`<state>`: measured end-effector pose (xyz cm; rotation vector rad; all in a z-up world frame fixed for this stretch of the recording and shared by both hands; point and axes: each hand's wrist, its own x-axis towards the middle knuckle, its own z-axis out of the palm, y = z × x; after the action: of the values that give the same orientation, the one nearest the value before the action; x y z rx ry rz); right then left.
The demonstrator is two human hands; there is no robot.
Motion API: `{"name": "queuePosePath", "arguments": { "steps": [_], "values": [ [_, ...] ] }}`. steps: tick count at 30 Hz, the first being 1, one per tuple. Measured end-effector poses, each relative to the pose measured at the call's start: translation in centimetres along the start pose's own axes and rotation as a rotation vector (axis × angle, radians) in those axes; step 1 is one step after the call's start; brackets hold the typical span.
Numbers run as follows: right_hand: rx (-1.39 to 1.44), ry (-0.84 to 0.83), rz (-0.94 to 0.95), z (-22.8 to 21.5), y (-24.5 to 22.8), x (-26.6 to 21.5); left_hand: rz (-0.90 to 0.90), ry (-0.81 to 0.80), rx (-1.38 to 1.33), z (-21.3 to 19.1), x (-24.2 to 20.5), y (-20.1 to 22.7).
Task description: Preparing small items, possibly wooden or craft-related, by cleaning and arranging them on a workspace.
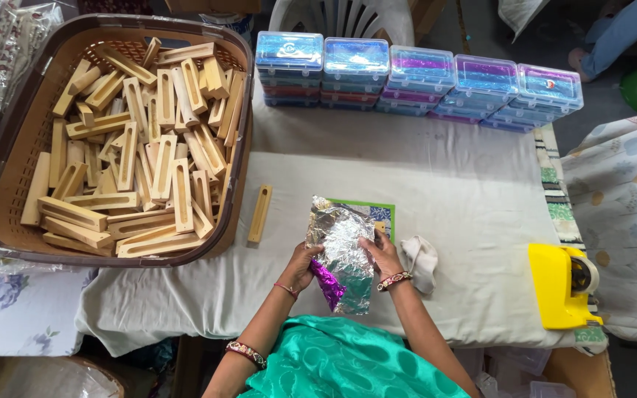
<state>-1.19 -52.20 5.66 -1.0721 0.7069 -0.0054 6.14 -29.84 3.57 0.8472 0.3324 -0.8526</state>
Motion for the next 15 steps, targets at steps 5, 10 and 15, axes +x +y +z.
{"name": "queuePosePath", "arguments": {
  "steps": [5,10,15],
  "values": [
    [-0.112,-0.034,-0.18,-2.3,5.2,2.4,0.015,0.073,0.053,-4.8,2.9,-2.8],
    [-0.455,0.019,-0.176,-0.9,4.0,1.1,0.118,0.152,0.023,-9.3,1.5,-2.1],
    [-1.298,0.281,-0.853,0.4,-0.8,-0.5,0.251,0.26,-0.052,-13.6,-0.5,-1.0]
  ]
}}
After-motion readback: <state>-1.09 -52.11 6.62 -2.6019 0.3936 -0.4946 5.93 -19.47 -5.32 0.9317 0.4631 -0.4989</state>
